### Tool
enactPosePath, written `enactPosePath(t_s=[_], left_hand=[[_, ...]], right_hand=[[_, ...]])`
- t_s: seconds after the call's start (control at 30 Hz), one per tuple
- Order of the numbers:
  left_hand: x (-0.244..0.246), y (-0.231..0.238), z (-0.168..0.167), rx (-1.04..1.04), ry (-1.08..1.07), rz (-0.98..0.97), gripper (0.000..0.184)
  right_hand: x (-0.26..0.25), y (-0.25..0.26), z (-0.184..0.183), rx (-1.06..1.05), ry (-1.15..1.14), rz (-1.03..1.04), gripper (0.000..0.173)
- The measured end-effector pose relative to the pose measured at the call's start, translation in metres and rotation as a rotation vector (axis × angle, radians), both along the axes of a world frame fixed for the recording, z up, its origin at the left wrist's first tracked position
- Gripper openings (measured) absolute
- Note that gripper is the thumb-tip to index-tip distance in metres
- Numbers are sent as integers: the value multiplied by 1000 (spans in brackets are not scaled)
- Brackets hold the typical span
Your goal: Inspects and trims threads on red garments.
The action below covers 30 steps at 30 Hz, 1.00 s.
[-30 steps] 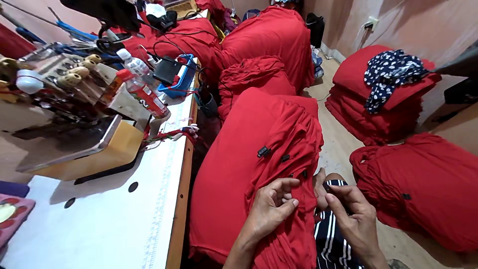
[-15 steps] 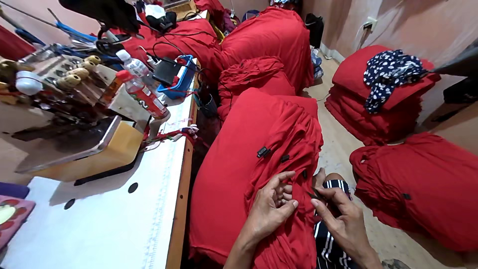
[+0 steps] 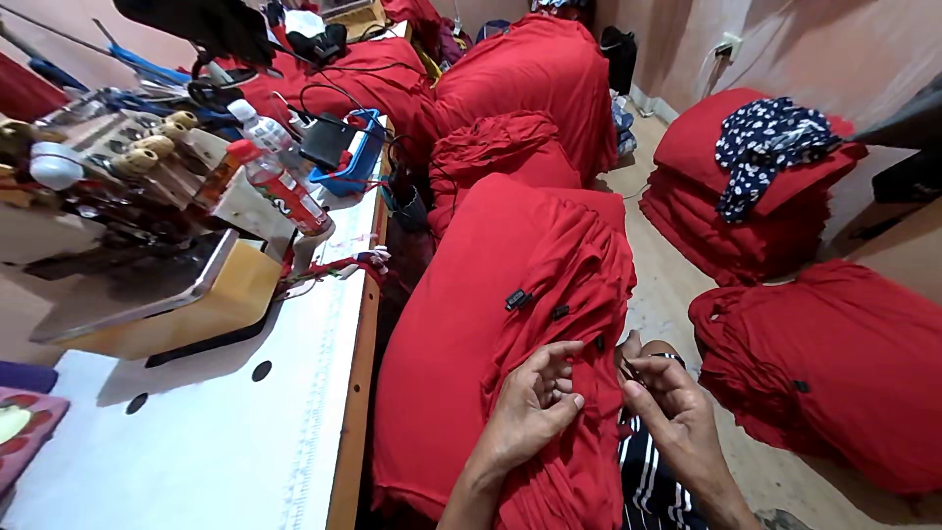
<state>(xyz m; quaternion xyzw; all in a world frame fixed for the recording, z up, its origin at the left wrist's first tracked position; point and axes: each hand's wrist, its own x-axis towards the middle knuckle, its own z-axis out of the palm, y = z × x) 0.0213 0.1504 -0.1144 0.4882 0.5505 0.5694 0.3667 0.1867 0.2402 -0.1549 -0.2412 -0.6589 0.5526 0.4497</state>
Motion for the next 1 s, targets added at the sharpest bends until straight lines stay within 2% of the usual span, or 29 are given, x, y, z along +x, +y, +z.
enactPosePath(t_s=[0.1, 0.17, 0.33, 0.47, 0.63, 0.87, 1.0], left_hand=[[-1, 0, 2, -9, -35, -5, 56], [-1, -1, 3, -22, -44, 1, 54], [-1, -2, 4, -37, -44, 0, 38], [-2, -4, 4, -33, -16, -14, 38], [-2, -4, 4, -35, -10, -14, 37], [0, -5, 3, 17, 33, 34, 15], [-3, -5, -2, 49, 48, 18, 9]], right_hand=[[0, -1, -2, -70, 22, 120, 41], [-1, -1, -3, -107, 20, 188, 45], [-1, -5, -12, -176, 24, 308, 27], [-4, -8, -13, -189, 54, 309, 17], [-2, -6, -11, -223, 29, 270, 14], [-4, -10, -8, -197, 49, 242, 12], [-3, -10, -10, -154, 51, 230, 11]])
